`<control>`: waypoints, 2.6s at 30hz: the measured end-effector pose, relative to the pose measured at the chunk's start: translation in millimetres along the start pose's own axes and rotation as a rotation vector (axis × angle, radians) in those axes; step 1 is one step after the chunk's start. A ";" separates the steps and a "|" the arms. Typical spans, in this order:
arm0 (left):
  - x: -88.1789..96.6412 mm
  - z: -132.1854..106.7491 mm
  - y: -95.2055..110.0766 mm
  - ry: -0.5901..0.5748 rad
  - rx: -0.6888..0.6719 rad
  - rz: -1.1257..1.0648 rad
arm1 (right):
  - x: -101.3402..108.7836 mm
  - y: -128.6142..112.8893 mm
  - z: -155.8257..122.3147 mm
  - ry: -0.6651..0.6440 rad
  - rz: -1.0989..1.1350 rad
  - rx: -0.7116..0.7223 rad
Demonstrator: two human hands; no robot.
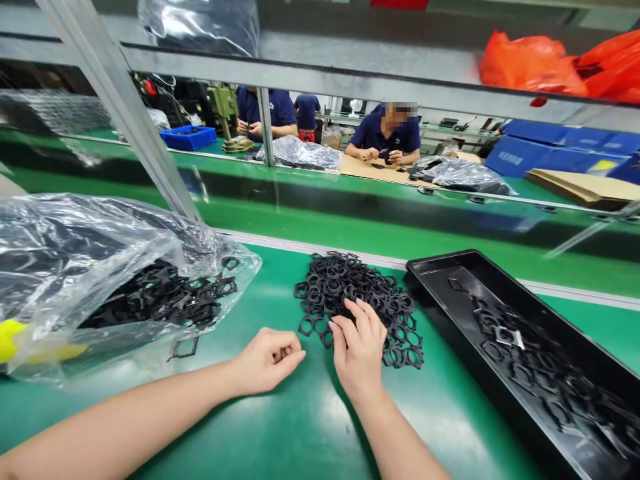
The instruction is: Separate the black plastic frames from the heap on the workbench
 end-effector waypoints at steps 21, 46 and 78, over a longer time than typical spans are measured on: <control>153.3 6.7 -56.9 0.273 0.562 0.882 | 6.3 -20.4 -15.3 -0.173 0.528 -0.003; -19.6 4.8 -12.6 0.246 0.437 -1.004 | -2.8 -20.8 -21.2 -0.294 1.122 -0.367; -22.4 -13.8 2.2 0.023 0.078 -0.383 | 12.5 -22.0 -20.2 -0.276 0.498 -0.160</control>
Point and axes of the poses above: each hand's wrist, its own z-axis towards the middle knuckle, its own x-axis out of the back of the hand, y = z × x, the point moved 7 cm from there along z, towards the middle knuckle, and after that the axes turned 11 degrees about -z, right-handed, at the moved point
